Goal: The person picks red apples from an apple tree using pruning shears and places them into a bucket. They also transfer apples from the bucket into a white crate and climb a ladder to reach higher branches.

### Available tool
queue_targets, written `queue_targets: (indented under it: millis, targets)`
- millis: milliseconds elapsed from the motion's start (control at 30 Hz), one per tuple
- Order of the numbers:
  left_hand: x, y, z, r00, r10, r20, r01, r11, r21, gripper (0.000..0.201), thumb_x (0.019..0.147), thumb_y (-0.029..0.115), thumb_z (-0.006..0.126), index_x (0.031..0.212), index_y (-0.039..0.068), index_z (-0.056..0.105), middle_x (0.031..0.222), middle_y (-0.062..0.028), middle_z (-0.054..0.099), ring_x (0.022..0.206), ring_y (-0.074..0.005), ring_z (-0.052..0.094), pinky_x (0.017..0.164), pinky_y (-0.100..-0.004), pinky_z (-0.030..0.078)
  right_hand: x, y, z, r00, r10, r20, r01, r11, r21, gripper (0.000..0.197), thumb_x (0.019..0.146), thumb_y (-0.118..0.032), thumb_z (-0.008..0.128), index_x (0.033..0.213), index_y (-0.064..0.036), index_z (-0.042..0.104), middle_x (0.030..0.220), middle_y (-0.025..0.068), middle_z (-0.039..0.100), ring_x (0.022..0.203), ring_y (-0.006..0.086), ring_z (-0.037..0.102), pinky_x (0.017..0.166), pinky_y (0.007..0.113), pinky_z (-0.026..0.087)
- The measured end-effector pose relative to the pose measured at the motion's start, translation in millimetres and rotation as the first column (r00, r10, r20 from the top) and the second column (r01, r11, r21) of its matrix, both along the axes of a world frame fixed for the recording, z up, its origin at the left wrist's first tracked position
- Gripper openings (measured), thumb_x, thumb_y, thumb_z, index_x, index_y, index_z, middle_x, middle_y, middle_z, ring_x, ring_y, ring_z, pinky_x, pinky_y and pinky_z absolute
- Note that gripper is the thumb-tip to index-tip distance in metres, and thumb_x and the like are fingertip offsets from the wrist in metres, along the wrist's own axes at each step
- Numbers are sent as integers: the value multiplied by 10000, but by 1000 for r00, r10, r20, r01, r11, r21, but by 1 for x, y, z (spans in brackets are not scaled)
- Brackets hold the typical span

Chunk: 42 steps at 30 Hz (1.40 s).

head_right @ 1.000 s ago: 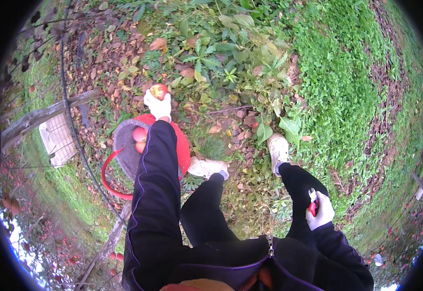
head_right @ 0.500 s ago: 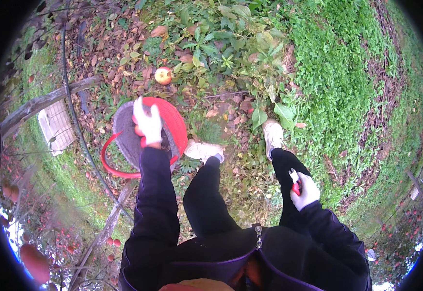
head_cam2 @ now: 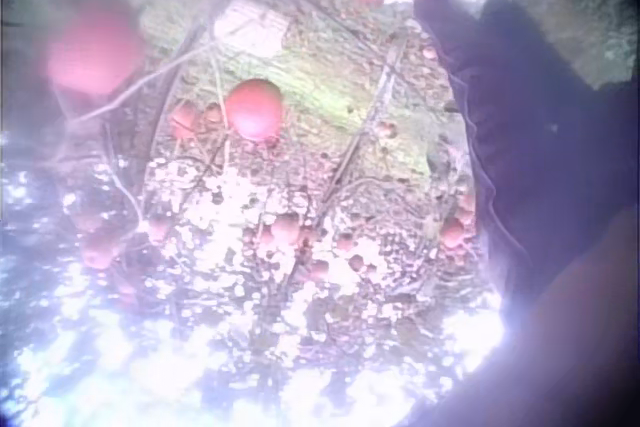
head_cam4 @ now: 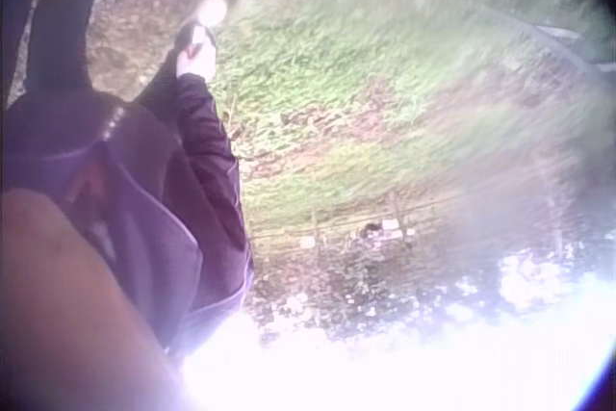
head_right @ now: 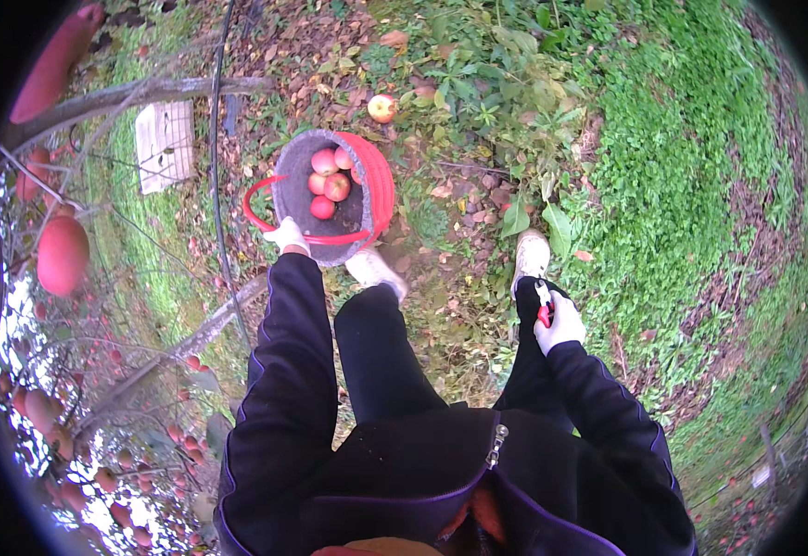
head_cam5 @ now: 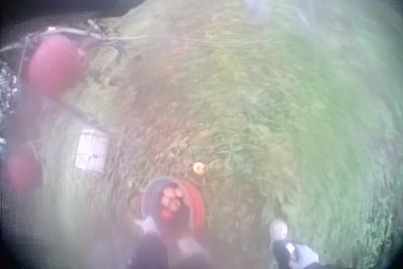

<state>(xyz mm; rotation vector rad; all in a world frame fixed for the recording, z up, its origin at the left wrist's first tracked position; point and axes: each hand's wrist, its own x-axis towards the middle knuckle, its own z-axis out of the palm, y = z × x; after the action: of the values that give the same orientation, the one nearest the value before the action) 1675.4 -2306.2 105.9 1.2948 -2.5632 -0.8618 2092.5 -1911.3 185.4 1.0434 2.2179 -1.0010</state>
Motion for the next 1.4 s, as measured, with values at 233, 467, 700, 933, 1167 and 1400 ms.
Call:
queue_targets:
  millis: [233,467,700,933,1167,1400]
  targets:
    - [11,-32,6,972,-121,-201,204,860,467,557,960,254,419,1378,-15,169,1218,-281,486,974,-338,616,759,-402,553,-19,3,-39,950,-296,95,305,947,-97,624,701,-86,634,1301,-37,469,1145,143,588,999,228,608,884,329,464]
    - [6,-87,3,936,201,-288,187,410,893,611,945,535,390,1310,46,399,1298,-242,452,1190,-450,441,1013,-582,338,-224,-47,-118,812,30,-583,-226,937,-266,617,766,-11,544,1362,7,385,1353,166,479,1270,239,450,1073,321,314]
    - [-26,-186,-85,943,235,-235,85,513,854,255,942,292,500,1099,92,486,1111,-110,525,1061,-311,522,947,-551,417,-369,-186,-138,586,99,-804,-373,914,-159,632,761,-159,653,1330,-18,417,1261,197,512,1173,328,520,1013,373,395]
    - [-92,-239,-160,914,42,-402,235,754,613,375,933,127,464,1274,-7,387,1229,-190,491,1126,-348,529,948,-448,463,-385,-230,-158,532,247,-810,-513,855,-77,583,705,-151,684,1247,-34,503,1162,187,563,1074,351,566,924,395,461]
    - [-167,-345,-246,957,-266,113,167,830,533,425,871,172,587,1258,56,456,1016,-81,560,836,-205,588,715,-381,513,-392,-258,-161,380,639,-669,-645,701,303,557,609,-219,690,1143,-84,602,1068,117,613,777,292,606,654,383,491]
    - [-229,-435,-347,809,-585,54,565,800,202,370,811,169,630,1138,3,576,987,-121,634,812,-227,607,752,-332,489,-391,-268,-158,440,693,-572,-570,707,418,466,591,-197,669,1038,-74,617,979,101,633,711,285,601,622,378,473]
